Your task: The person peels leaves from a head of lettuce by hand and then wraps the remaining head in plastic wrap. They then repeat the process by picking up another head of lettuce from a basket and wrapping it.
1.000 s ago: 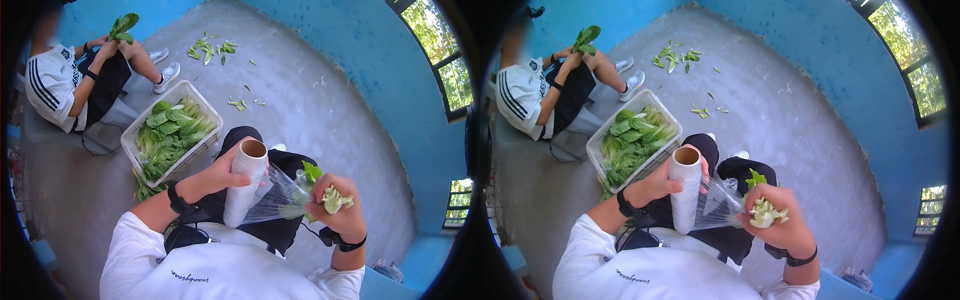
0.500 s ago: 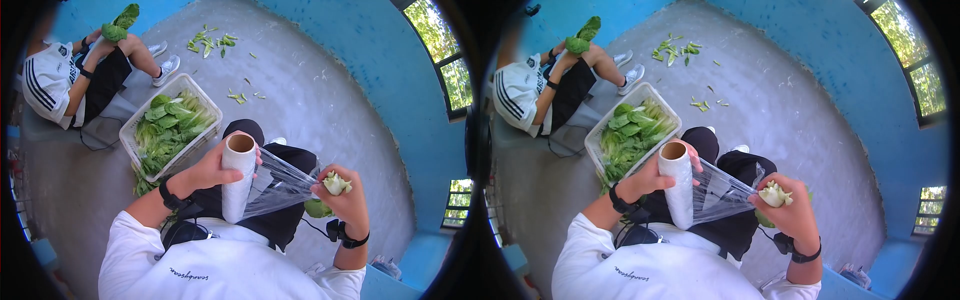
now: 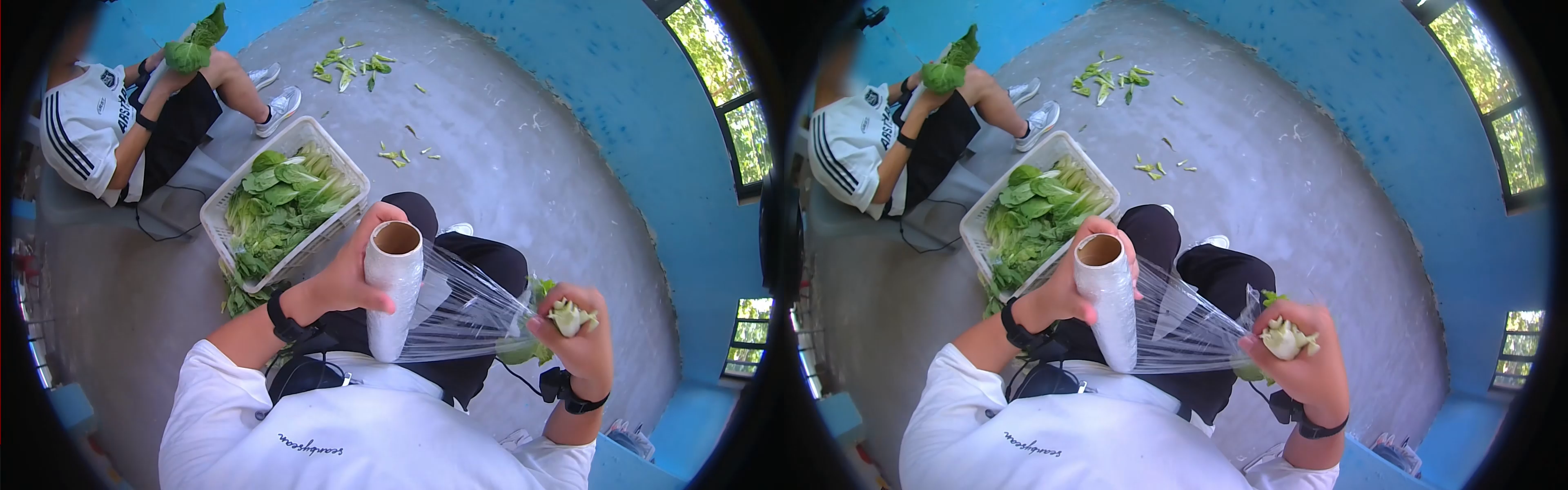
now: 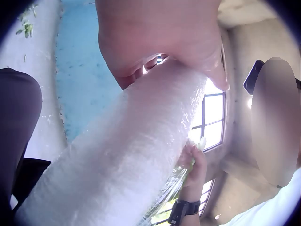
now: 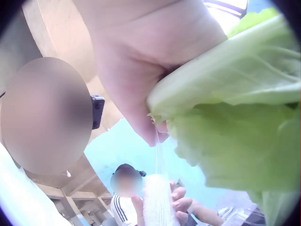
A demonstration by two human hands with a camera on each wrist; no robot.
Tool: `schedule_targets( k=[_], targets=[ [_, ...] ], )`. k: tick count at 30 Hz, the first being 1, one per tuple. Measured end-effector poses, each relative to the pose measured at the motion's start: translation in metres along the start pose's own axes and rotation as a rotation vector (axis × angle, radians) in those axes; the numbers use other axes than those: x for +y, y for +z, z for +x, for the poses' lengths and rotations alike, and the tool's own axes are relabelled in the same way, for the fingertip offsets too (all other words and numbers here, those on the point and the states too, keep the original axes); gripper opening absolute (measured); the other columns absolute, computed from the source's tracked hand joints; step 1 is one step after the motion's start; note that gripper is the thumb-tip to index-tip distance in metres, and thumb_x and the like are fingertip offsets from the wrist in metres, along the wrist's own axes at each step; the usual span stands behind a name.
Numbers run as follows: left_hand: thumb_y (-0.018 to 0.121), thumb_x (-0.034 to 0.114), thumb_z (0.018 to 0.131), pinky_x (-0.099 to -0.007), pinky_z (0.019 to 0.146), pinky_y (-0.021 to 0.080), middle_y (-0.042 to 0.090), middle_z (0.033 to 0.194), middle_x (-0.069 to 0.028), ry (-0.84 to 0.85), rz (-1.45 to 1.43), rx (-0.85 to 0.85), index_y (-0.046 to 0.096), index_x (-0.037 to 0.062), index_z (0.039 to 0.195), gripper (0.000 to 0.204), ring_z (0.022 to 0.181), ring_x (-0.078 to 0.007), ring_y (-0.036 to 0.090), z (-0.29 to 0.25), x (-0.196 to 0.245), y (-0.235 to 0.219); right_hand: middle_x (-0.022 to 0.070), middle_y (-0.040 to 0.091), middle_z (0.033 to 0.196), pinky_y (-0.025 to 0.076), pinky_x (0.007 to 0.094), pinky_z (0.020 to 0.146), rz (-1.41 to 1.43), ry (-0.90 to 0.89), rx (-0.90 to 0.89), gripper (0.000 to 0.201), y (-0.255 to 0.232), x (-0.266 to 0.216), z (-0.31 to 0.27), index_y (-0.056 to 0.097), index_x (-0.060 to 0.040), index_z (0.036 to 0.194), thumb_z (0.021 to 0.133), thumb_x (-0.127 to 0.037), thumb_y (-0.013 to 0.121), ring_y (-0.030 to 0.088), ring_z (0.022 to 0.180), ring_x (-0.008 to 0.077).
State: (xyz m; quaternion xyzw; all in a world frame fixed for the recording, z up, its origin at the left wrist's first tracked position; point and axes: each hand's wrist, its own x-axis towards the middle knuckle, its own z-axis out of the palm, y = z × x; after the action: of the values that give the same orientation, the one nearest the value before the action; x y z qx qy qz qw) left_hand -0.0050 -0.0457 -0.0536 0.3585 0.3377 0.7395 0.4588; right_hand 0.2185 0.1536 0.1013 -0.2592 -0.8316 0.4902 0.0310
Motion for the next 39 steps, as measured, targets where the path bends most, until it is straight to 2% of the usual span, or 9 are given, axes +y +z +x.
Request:
schedule_targets(
  k=[9, 12, 18, 24, 27, 33, 35, 37, 39],
  targets=[
    [0.088, 0.041, 0.076, -0.0443, 0.092, 0.057, 0.054, 0.116, -0.0087, -0.152, -0.27, 0.025, 0.045, 0.0071, 0.135, 0.081, 0.11, -0.0209, 0.059, -0.004, 0.001, -0.01, 0.0014, 0.06, 0.065, 0.04, 0.0242, 0.054, 0.086, 0.005, 0.073, 0.018, -0.011, 0.005, -0.018, 0.06, -0.0035, 0.074, 0.075, 0.0, 0.078, 0.055, 0.056, 0.0084],
    [0.092, 0.034, 0.072, -0.0411, 0.092, 0.057, 0.055, 0.115, -0.0075, -0.005, -0.077, 0.044, 0.045, 0.0074, 0.134, 0.082, 0.11, -0.0201, 0.059, -0.007, -0.003, -0.005, 0.001, 0.058, 0.064, 0.039, 0.0242, 0.054, 0.094, 0.027, 0.1, 0.018, -0.008, 0.007, -0.019, 0.06, -0.003, 0.074, 0.074, 0.0, 0.078, 0.053, 0.056, 0.0078],
    [0.084, 0.014, 0.076, -0.0402, 0.09, 0.057, 0.057, 0.109, -0.0065, -0.097, 0.224, 0.118, 0.047, 0.0076, 0.131, 0.066, 0.105, -0.0174, 0.062, -0.015, 0.004, 0.001, 0.0028, 0.059, 0.064, 0.04, 0.0257, 0.054, -0.095, 0.029, 0.144, 0.021, -0.001, 0.015, -0.023, 0.06, -0.0018, 0.074, 0.076, -0.002, 0.08, 0.054, 0.056, 0.0098],
    [0.075, 0.009, 0.081, -0.0411, 0.086, 0.06, 0.06, 0.111, -0.0092, -0.035, 0.461, 0.125, 0.048, 0.0054, 0.131, 0.057, 0.097, -0.0185, 0.065, -0.014, 0.019, -0.003, 0.0078, 0.06, 0.064, 0.043, 0.0286, 0.057, -0.285, 0.092, 0.132, 0.02, 0.009, 0.022, -0.025, 0.061, -0.001, 0.076, 0.079, -0.003, 0.08, 0.055, 0.056, 0.0166],
    [0.074, 0.017, 0.084, -0.0307, 0.091, 0.049, 0.06, 0.113, -0.0063, 0.05, 0.214, 0.584, 0.051, 0.0033, 0.132, 0.055, 0.102, -0.0138, 0.059, -0.013, 0.026, -0.018, 0.005, 0.058, 0.064, 0.043, 0.0286, 0.058, -0.383, 0.17, 0.188, 0.02, -0.001, 0.053, -0.034, 0.06, -0.0008, 0.076, 0.08, -0.003, 0.079, 0.053, 0.059, 0.0133],
    [0.071, 0.02, 0.091, -0.0396, 0.09, 0.058, 0.058, 0.115, -0.0124, 0.344, 0.34, 0.73, 0.043, 0.0018, 0.137, 0.057, 0.099, -0.0205, 0.066, -0.026, 0.091, -0.066, -0.0021, 0.051, 0.067, 0.042, 0.0274, 0.058, -0.221, 0.398, 0.315, 0.021, -0.033, 0.07, -0.047, 0.057, -0.0007, 0.079, 0.083, -0.005, 0.077, 0.049, 0.065, 0.0069],
    [0.072, 0.018, 0.09, -0.04, 0.091, 0.058, 0.058, 0.116, -0.0123, 0.431, 0.451, 0.81, 0.043, 0.0017, 0.137, 0.057, 0.1, -0.0211, 0.065, -0.033, 0.106, -0.081, -0.0023, 0.051, 0.069, 0.042, 0.0267, 0.058, -0.285, 0.353, 0.401, 0.021, -0.045, 0.098, -0.055, 0.056, -0.0015, 0.082, 0.085, -0.006, 0.076, 0.048, 0.065, 0.007],
    [0.074, 0.011, 0.088, -0.0359, 0.094, 0.054, 0.057, 0.118, -0.0087, 0.416, 0.549, 0.875, 0.047, 0.0043, 0.135, 0.055, 0.106, -0.0184, 0.062, -0.044, 0.11, -0.1, -0.0023, 0.05, 0.07, 0.042, 0.0263, 0.058, -0.326, 0.306, 0.488, 0.021, -0.056, 0.117, -0.058, 0.055, -0.0021, 0.083, 0.086, -0.007, 0.075, 0.048, 0.065, 0.0068],
    [0.075, 0.008, 0.087, -0.0336, 0.096, 0.051, 0.057, 0.119, -0.0066, 0.346, 0.687, 0.949, 0.05, 0.0059, 0.134, 0.053, 0.109, -0.0168, 0.06, -0.058, 0.101, -0.12, -0.0033, 0.049, 0.07, 0.039, 0.0254, 0.058, -0.207, 0.358, 0.431, 0.02, -0.064, 0.117, -0.059, 0.054, -0.0042, 0.081, 0.087, -0.007, 0.074, 0.047, 0.066, 0.0061]
  ],
)
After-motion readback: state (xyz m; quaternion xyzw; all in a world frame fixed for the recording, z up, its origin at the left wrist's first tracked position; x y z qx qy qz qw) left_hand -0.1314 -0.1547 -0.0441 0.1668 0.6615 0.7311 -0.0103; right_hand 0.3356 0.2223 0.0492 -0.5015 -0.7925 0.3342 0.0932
